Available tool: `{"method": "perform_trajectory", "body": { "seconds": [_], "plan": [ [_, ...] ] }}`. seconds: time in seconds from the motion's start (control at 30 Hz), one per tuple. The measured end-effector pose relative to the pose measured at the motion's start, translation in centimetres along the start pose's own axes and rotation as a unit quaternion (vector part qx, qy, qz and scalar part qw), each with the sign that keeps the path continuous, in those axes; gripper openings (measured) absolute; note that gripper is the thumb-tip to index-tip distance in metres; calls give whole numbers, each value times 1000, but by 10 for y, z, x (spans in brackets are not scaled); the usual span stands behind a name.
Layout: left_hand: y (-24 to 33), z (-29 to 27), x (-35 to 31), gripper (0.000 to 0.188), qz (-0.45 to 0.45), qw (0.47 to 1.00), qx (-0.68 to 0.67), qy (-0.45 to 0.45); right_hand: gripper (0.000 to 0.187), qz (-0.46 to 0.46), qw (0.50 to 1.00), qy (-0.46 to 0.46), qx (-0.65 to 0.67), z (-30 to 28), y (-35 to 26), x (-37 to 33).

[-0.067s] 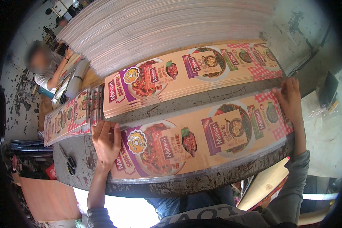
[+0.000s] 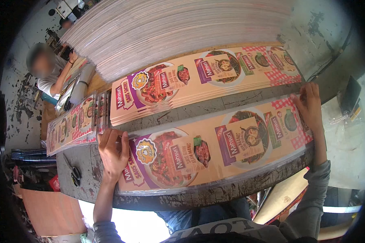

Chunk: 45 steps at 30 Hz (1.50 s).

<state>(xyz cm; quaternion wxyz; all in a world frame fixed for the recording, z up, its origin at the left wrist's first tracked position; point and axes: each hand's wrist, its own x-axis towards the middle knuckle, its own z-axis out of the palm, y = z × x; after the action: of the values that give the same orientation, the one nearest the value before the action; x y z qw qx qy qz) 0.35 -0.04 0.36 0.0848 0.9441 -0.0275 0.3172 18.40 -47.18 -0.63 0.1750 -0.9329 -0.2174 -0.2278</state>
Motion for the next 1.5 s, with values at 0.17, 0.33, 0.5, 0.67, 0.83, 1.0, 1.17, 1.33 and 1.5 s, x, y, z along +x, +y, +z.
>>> {"method": "perform_trajectory", "body": {
  "seconds": [0.17, 0.33, 0.5, 0.67, 0.83, 1.0, 1.17, 1.33, 1.5],
  "plan": [
    [0, 0, -1, 10, -9, 1000, -3, -6, 28, 1, 1000, 0, -2, 1, -1, 1],
    [0, -2, -4, 8, -16, 1000, 6, -15, 29, 8, 1000, 4, 5, 2, -2, 1],
    [-41, -23, 5, 11, -99, 985, 120, 76, 30, 26, 1000, 1, 18, 1, -3, -1],
    [-130, -65, -23, 58, -317, 923, 206, -72, 28, 3, 1000, -3, 5, 0, -3, 1],
    [-162, -45, -31, 72, -342, 900, 193, -188, 29, 12, 1000, -7, 14, -2, -7, 0],
    [-165, -44, -30, 77, -330, 907, 178, -190, 29, 4, 1000, -9, 0, -2, -7, 1],
    [-156, -38, -31, 76, -283, 949, 89, -105, 29, -3, 1000, -9, -7, -2, -9, 3],
    [-115, -22, -16, 66, -219, 948, 219, -77, 29, 5, 1000, -5, 1, -2, -5, -1],
    [-103, -41, -4, 52, -190, 971, 127, -72, 27, -9, 1000, 11, 13, -1, -10, 2]
  ]
}}
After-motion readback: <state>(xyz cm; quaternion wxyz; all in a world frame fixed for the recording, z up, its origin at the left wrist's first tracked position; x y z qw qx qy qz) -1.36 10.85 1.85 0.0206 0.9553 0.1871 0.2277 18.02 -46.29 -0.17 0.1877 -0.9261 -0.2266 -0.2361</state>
